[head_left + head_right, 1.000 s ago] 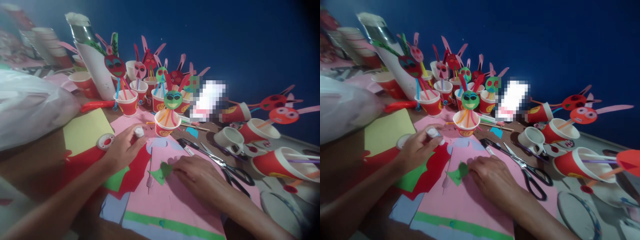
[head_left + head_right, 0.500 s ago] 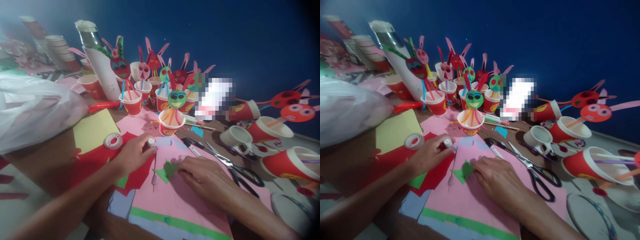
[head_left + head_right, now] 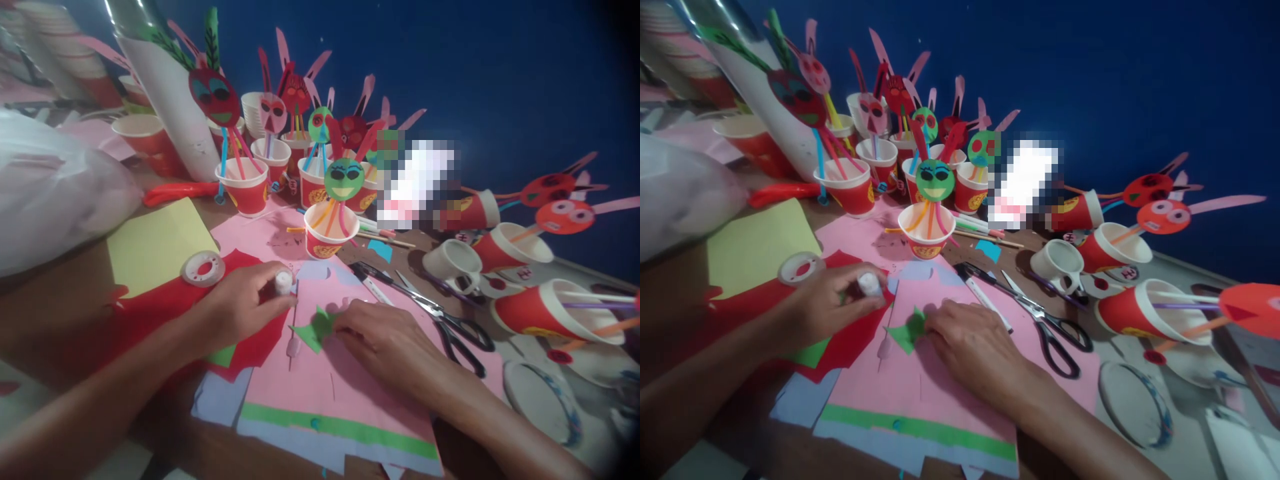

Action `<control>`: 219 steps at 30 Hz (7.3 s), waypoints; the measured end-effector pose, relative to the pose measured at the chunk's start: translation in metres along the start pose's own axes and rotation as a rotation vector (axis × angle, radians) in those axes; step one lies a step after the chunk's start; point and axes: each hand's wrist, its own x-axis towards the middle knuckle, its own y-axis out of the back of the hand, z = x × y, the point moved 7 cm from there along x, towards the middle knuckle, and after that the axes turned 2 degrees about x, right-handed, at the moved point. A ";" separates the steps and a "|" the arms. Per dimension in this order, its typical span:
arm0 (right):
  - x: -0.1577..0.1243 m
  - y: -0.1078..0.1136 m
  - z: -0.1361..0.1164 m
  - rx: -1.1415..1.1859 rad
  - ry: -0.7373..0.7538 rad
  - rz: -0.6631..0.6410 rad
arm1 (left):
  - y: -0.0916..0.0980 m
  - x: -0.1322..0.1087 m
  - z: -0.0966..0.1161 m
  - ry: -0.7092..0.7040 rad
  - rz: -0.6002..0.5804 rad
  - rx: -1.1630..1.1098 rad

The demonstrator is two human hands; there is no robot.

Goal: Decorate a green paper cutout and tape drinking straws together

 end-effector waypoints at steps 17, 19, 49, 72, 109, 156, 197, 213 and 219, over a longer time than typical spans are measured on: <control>0.004 -0.013 -0.010 0.015 -0.027 -0.078 | -0.008 -0.021 -0.003 -0.209 0.013 0.082; 0.004 -0.015 -0.010 -0.002 -0.028 -0.082 | -0.005 -0.023 -0.004 -0.188 0.007 0.112; -0.004 -0.012 -0.016 -0.059 -0.006 -0.030 | -0.061 -0.072 0.057 -0.522 0.047 0.540; -0.003 -0.015 -0.008 -0.017 -0.147 -0.080 | -0.075 -0.059 0.054 -0.442 -0.134 0.610; 0.002 -0.020 -0.009 -0.001 -0.150 -0.148 | -0.071 -0.059 0.056 -0.452 -0.100 0.546; -0.028 0.018 -0.033 0.732 -0.102 -0.134 | -0.065 -0.063 0.040 0.360 -0.093 -0.954; -0.013 0.011 -0.008 1.047 -0.292 0.014 | -0.071 -0.067 0.035 0.469 -0.079 -1.114; -0.016 0.017 -0.014 1.116 -0.222 0.032 | -0.070 -0.051 0.032 0.429 0.028 -1.010; -0.013 0.011 -0.012 1.146 -0.256 0.075 | -0.067 -0.048 0.032 0.415 0.027 -0.986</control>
